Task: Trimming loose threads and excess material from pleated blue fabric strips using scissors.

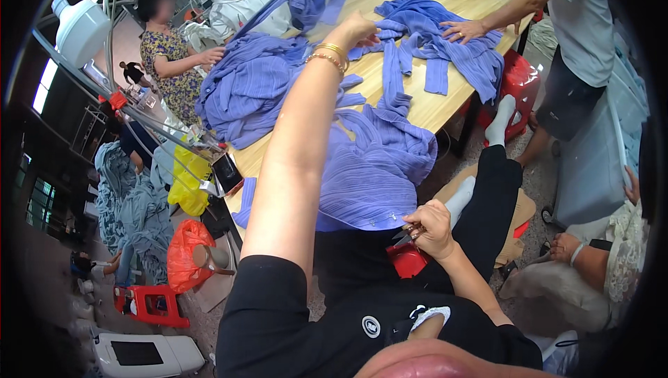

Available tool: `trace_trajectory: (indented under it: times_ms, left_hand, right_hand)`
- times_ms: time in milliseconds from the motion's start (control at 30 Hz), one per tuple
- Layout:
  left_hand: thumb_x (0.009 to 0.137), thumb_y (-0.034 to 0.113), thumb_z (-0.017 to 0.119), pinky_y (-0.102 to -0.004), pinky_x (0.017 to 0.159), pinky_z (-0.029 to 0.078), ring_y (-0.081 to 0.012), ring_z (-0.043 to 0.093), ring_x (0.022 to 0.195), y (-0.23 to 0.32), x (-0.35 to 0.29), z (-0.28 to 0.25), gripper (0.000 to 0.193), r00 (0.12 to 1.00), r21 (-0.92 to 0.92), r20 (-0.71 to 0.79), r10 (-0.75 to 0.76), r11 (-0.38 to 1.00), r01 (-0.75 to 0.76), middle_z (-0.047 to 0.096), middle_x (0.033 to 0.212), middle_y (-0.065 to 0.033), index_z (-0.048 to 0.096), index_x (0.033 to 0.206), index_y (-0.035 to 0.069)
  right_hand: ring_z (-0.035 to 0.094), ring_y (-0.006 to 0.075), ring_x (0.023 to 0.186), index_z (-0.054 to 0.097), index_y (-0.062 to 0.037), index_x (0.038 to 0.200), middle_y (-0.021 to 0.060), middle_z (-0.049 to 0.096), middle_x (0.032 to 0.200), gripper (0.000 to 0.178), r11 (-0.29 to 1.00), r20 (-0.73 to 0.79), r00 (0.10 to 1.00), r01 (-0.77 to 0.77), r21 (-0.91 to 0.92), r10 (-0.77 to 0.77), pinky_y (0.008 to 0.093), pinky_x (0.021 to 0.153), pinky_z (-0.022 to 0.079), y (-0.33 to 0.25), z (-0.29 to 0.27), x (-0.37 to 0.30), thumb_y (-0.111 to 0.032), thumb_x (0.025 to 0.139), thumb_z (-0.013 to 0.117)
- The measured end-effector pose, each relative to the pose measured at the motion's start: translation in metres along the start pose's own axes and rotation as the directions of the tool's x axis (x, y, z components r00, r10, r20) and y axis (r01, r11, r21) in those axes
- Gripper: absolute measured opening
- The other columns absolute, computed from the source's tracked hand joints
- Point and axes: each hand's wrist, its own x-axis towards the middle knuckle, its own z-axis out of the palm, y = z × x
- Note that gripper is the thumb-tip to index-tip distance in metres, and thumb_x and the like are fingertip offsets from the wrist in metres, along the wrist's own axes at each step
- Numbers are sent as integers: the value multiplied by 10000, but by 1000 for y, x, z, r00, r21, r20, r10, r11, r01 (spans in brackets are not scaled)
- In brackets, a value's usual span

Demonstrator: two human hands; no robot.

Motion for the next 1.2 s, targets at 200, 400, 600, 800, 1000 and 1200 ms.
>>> trace_trajectory:
  times_ms: [200,400,600,800,1000,1200]
  left_hand:
    - [842,95,690,-268,489,494,-158,664,621,-6,5,12,903,998,-5,-46,35,999,-35,712,854,-118,98,1521,42]
    - [832,88,708,-262,542,519,-159,667,692,-14,7,27,981,999,-101,-33,19,995,-22,687,869,-122,21,1527,4]
    - [833,106,718,-285,570,532,-186,684,716,-28,11,30,1006,1000,-53,-12,-12,999,11,682,890,-129,-8,1521,0]
    - [830,122,733,-290,547,519,-188,688,700,-30,13,33,957,999,-47,-21,-48,998,47,683,871,-134,76,1515,-3]
    - [881,128,684,-276,474,476,-177,693,640,-35,19,32,827,995,12,-97,-7,1000,8,729,881,-123,151,1508,49]
    - [862,88,679,-316,549,532,-231,707,737,-10,18,57,786,1000,-103,14,-4,995,6,712,918,-166,196,1482,59]
  right_hand:
    - [599,192,568,658,-84,773,14,597,629,204,999,-3,1000,-21,32,21,329,607,387,2,-2,2,0,596,714]
    - [609,180,577,652,-80,784,10,612,641,227,999,-21,1000,-13,39,14,321,613,395,4,0,-1,4,586,725]
    - [614,174,584,651,-80,785,11,625,652,226,999,-11,1000,-15,41,16,317,621,408,6,1,-3,1,589,730]
    - [619,181,600,651,-73,790,18,623,653,216,999,-30,999,-15,50,17,319,626,413,4,1,-3,-6,599,728]
    - [613,189,593,651,-71,791,23,613,649,195,997,-10,999,-30,70,31,318,628,419,3,3,-3,-17,621,732]
    - [606,191,582,651,-77,783,20,598,632,178,997,-24,999,-39,59,40,318,620,416,7,1,-4,-20,633,728]
